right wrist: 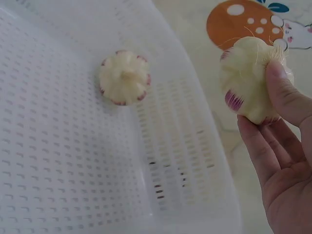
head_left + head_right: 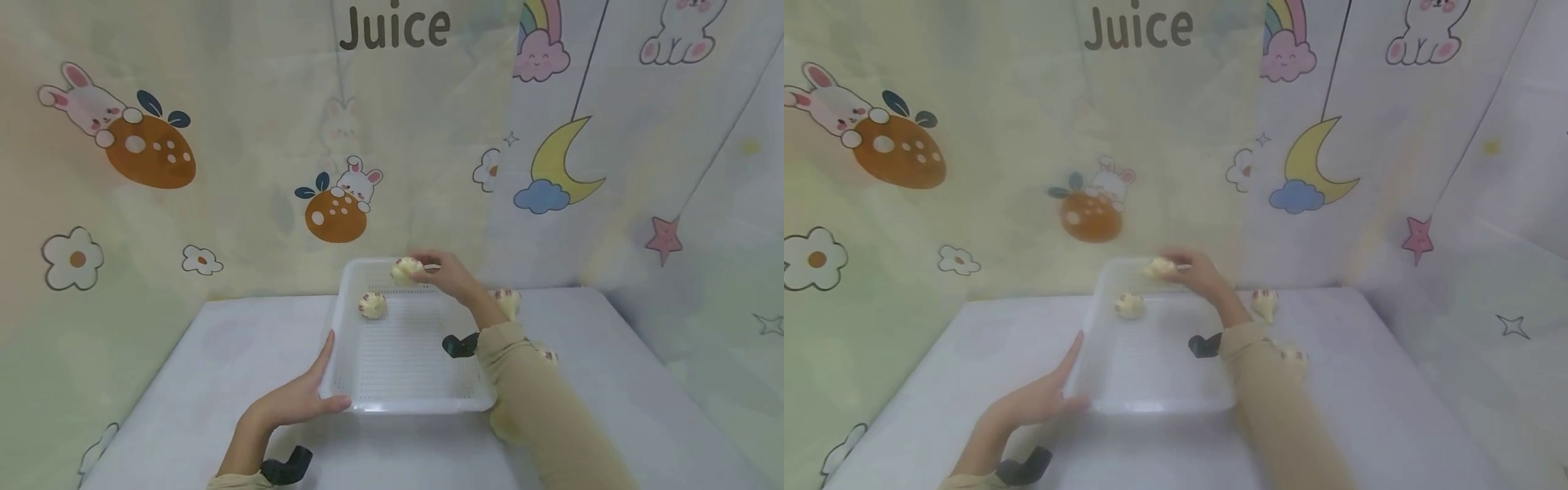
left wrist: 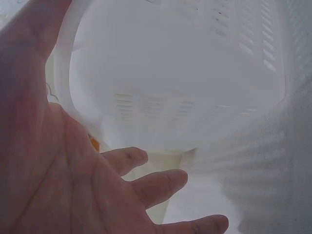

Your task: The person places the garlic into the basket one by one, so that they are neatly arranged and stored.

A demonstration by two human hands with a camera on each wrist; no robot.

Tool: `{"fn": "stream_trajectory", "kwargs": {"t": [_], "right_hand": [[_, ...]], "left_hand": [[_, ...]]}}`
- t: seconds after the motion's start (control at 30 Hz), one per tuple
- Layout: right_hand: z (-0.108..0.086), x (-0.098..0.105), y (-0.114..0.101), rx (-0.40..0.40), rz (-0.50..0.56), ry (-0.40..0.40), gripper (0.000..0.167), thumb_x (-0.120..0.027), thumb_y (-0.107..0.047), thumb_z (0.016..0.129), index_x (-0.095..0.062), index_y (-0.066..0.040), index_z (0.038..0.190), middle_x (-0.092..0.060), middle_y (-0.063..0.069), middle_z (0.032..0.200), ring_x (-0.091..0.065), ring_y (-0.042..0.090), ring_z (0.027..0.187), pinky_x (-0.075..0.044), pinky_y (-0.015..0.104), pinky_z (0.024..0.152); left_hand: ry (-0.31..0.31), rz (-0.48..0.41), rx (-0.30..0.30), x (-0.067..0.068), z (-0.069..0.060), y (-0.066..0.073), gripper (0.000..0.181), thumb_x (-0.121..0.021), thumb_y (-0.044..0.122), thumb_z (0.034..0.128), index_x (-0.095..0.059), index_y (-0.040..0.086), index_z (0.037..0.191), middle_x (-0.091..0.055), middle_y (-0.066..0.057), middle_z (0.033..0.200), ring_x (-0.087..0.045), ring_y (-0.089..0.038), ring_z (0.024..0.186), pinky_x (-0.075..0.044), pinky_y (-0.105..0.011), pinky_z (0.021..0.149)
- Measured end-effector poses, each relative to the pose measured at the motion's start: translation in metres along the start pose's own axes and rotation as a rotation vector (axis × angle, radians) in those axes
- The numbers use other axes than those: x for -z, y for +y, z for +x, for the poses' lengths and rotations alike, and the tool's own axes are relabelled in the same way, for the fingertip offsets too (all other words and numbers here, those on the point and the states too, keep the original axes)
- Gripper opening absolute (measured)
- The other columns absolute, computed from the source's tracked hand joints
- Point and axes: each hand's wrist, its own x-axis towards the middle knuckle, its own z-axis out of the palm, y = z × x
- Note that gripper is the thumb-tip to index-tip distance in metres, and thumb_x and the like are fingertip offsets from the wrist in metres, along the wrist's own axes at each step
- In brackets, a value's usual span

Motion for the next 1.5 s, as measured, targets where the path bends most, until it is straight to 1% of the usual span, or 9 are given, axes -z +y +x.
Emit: {"fn": "stream_trajectory", "kwargs": {"t": [0.07,0.17,0.33,0.43,0.57,0.73,1.07,1.23,1.5], "right_hand": [[0.002,-0.003,0.011,-0.042,-0.007,0.006,0.049,-0.070,-0.018,0.086,-0.055,-0.012,0.132,-0.055,0.011,0.133,-0.053,0.029,0.123,-0.045,0.042,0.101],[0.004,-0.009,0.026,-0.081,-0.030,-0.001,0.052,-0.070,-0.021,0.087,-0.053,-0.011,0.135,-0.053,0.014,0.133,-0.052,0.033,0.123,-0.044,0.045,0.100],[0.010,-0.020,0.046,-0.094,-0.028,-0.002,0.052,-0.070,-0.021,0.086,-0.055,-0.005,0.133,-0.059,0.016,0.127,-0.059,0.032,0.115,-0.047,0.043,0.097],[0.013,-0.025,0.052,-0.108,-0.001,0.019,0.049,-0.071,-0.019,0.085,-0.057,-0.005,0.130,-0.060,0.014,0.125,-0.061,0.030,0.112,-0.047,0.041,0.096],[0.016,-0.031,0.056,-0.117,-0.010,0.032,0.046,-0.072,-0.017,0.084,-0.059,-0.005,0.127,-0.060,0.014,0.125,-0.059,0.029,0.111,-0.049,0.039,0.093],[0.016,-0.035,0.059,-0.126,-0.058,0.047,0.043,-0.074,-0.014,0.083,-0.062,-0.004,0.122,-0.062,0.015,0.122,-0.060,0.028,0.108,-0.050,0.037,0.088],[0.025,-0.044,0.062,-0.130,-0.206,0.064,0.045,-0.077,-0.016,0.079,-0.064,-0.005,0.120,-0.064,0.013,0.121,-0.059,0.029,0.112,-0.048,0.041,0.094],[0.026,-0.046,0.061,-0.113,-0.232,0.071,0.043,-0.079,-0.013,0.076,-0.066,-0.003,0.116,-0.066,0.015,0.118,-0.060,0.030,0.110,-0.049,0.040,0.092],[0.022,-0.050,0.057,-0.140,-0.257,0.051,0.042,-0.078,-0.013,0.078,-0.065,-0.002,0.116,-0.065,0.016,0.118,-0.060,0.031,0.110,-0.049,0.040,0.093]], "left_hand": [[0.001,-0.002,0.001,-0.001,0.000,0.000,0.116,-0.071,0.040,0.0823,0.023,0.026,0.149,0.010,-0.012,0.160,-0.020,-0.032,0.143,-0.024,-0.054,0.111],[0.001,0.004,0.005,-0.001,0.001,0.000,0.116,-0.071,0.043,0.0815,0.022,0.026,0.149,0.010,-0.011,0.160,-0.018,-0.031,0.144,-0.024,-0.053,0.111],[-0.002,0.015,0.007,-0.002,0.000,0.002,0.117,-0.070,0.048,0.0808,0.023,0.028,0.149,0.013,-0.009,0.160,-0.014,-0.032,0.145,-0.024,-0.055,0.111],[0.001,0.015,0.004,-0.002,0.000,0.002,0.116,-0.070,0.048,0.0806,0.023,0.029,0.148,0.013,-0.009,0.160,-0.013,-0.033,0.146,-0.024,-0.055,0.111],[0.007,0.018,0.017,-0.003,0.002,-0.001,0.115,-0.070,0.046,0.0810,0.022,0.031,0.148,0.013,-0.008,0.160,-0.011,-0.032,0.146,-0.023,-0.055,0.112],[0.004,0.028,0.022,-0.004,0.004,-0.004,0.113,-0.070,0.044,0.0822,0.022,0.033,0.148,0.013,-0.006,0.160,-0.009,-0.029,0.146,-0.022,-0.054,0.112],[0.000,0.003,0.038,-0.001,0.002,-0.004,0.115,-0.071,0.044,0.0809,0.023,0.036,0.147,0.014,0.000,0.160,-0.006,-0.025,0.147,-0.021,-0.053,0.113],[0.001,0.000,0.041,0.000,0.001,-0.002,0.115,-0.071,0.046,0.0807,0.023,0.035,0.147,0.017,-0.001,0.159,-0.005,-0.027,0.147,-0.021,-0.054,0.113],[0.003,-0.008,0.041,-0.001,0.001,-0.001,0.114,-0.071,0.043,0.0815,0.023,0.036,0.147,0.017,-0.003,0.159,-0.007,-0.029,0.147,-0.022,-0.054,0.112]]}}
